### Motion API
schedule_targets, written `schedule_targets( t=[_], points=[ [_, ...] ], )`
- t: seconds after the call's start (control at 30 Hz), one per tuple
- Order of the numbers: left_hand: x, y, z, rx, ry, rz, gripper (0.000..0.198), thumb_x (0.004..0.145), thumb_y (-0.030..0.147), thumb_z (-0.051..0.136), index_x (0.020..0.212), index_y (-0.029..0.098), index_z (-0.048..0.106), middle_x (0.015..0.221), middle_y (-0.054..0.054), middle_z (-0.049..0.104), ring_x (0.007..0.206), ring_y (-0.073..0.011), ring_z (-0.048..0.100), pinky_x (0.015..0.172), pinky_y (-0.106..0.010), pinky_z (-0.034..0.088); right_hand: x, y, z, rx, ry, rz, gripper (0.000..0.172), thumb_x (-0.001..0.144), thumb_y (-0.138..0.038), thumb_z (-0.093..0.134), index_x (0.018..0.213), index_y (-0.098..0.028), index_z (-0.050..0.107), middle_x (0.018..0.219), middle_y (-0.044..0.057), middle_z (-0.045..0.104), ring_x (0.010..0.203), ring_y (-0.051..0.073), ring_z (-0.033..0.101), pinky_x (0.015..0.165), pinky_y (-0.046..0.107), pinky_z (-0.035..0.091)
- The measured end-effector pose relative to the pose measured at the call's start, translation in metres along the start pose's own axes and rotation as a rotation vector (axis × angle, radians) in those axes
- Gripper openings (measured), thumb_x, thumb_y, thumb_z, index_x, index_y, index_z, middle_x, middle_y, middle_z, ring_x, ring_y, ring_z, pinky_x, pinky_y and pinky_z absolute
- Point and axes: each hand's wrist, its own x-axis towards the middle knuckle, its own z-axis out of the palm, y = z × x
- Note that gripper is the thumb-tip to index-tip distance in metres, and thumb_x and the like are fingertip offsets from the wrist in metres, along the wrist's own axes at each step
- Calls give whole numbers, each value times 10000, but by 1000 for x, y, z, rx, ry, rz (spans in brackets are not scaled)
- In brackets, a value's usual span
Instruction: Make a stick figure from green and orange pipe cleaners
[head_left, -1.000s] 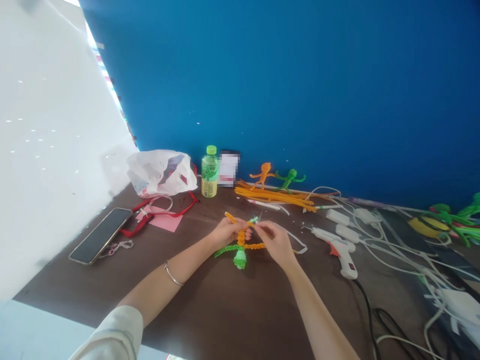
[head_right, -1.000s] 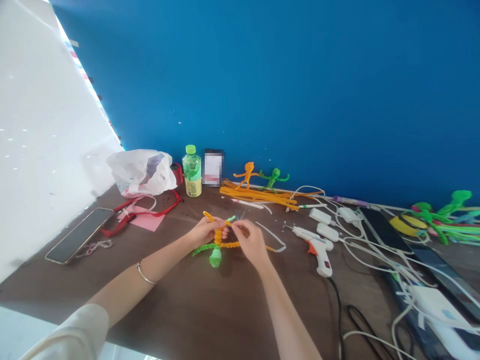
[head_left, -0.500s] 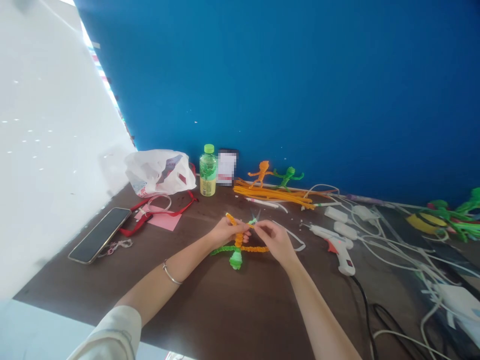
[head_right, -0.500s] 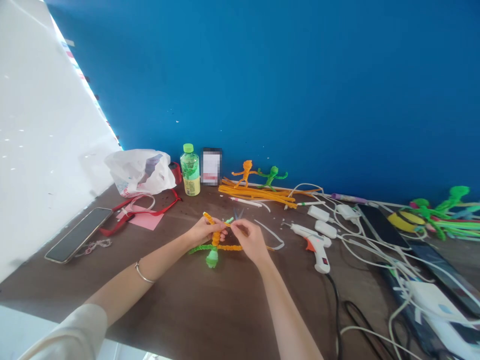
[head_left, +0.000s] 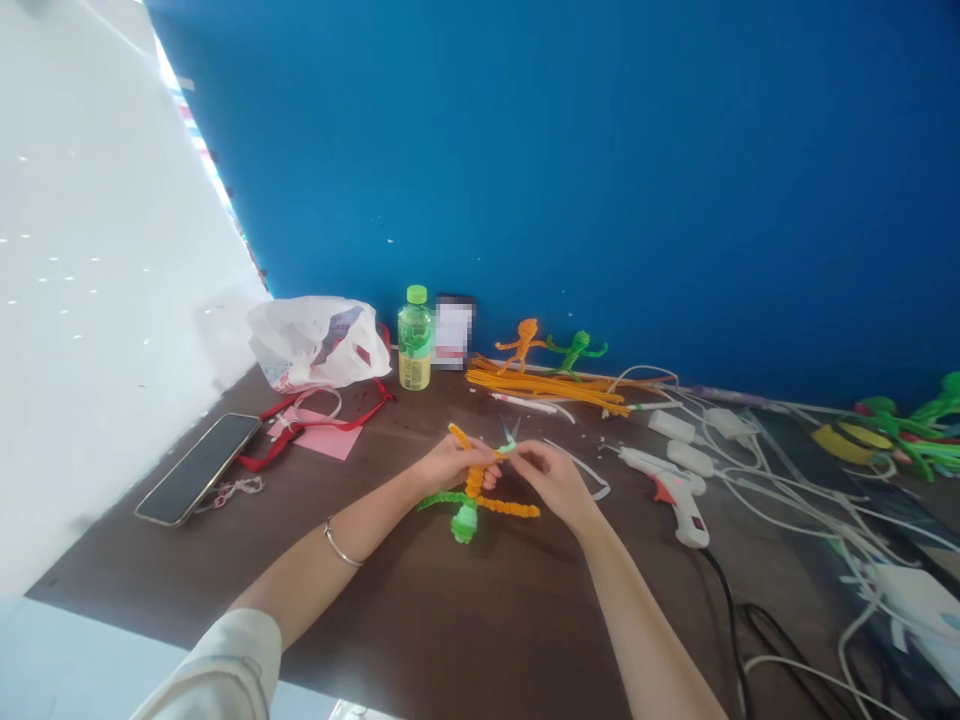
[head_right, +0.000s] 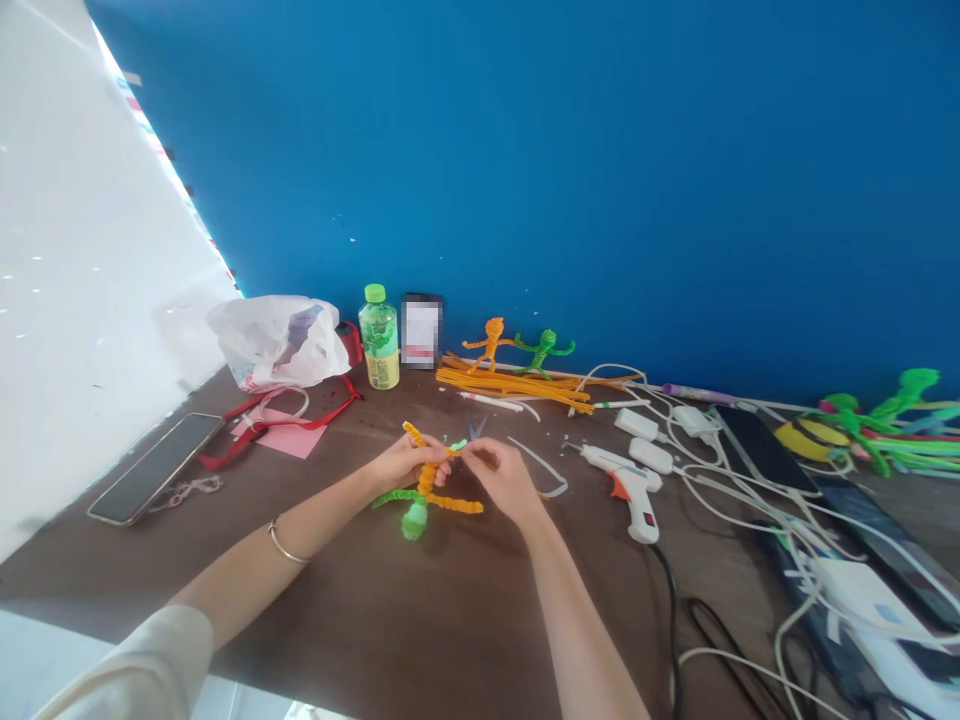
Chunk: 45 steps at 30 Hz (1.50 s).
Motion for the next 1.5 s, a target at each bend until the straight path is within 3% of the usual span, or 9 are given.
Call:
schedule_targets(
  t=[0.17, 0.33, 0.5, 0.63, 0.77, 0.97, 1.2, 1.5],
  points=[
    [-4, 1, -1, 76, -148, -122, 251, 541, 260, 737, 640, 62, 619, 571, -81, 635, 465, -132, 578, 497, -258, 468, 0, 0, -12, -45, -127, -4, 171, 702, -345, 552, 702, -181, 599, 716, 15, 625, 697, 168, 564, 673, 272, 418],
    [-4, -1, 0, 193, -212, -230, 242, 556, 232, 733, 678, 49, 631, 620, -109, 653, 495, -147, 595, 525, -292, 490, 8, -8, -22, -223, -276, 17, 147, 692, -332, 557, 668, -190, 588, 713, 4, 635, 697, 163, 582, 658, 256, 416],
    [-1, -3, 4, 203, -126, -243, 276, 536, 242, 748, 693, 47, 631, 599, -106, 649, 524, -170, 612, 569, -330, 506, 14, -21, -25, -532, -255, -32, 131, 706, -326, 545, 661, -214, 597, 738, 10, 640, 688, 171, 573, 574, 247, 371],
    [2, -8, 7, 154, -27, -208, 270, 538, 253, 747, 661, 57, 610, 576, -93, 641, 517, -162, 610, 571, -318, 509, 6, -31, -17, -602, -176, -93, 111, 739, -301, 512, 695, -234, 589, 755, -3, 637, 685, 161, 566, 574, 248, 365],
    [5, -12, 7, 41, 64, -149, 212, 552, 194, 727, 641, 57, 592, 570, -85, 635, 507, -143, 602, 570, -295, 509, -3, -30, -9, -565, -84, -141, 121, 751, -293, 500, 680, -218, 564, 748, 5, 623, 694, 164, 566, 615, 266, 392],
    [8, -9, 8, -95, 160, -120, 162, 599, 160, 682, 678, 50, 594, 543, -67, 619, 466, -114, 577, 532, -244, 492, -9, -6, -6, -329, 63, -151, 164, 777, -343, 493, 710, -204, 547, 761, 32, 613, 727, 177, 577, 665, 288, 447],
    [5, -7, 6, -154, 66, -67, 213, 595, 232, 705, 679, 77, 585, 590, -62, 629, 510, -107, 583, 554, -226, 488, -10, -2, -6, -120, 82, -79, 209, 756, -380, 522, 725, -181, 577, 765, 55, 632, 720, 191, 590, 661, 296, 472],
    [6, -11, 3, -76, -17, -38, 292, 618, 345, 698, 716, 107, 559, 602, -32, 602, 517, -100, 572, 575, -250, 487, -12, -3, -6, -89, 9, -65, 234, 739, -405, 542, 704, -180, 600, 760, 49, 641, 702, 180, 589, 648, 279, 471]
  ],
)
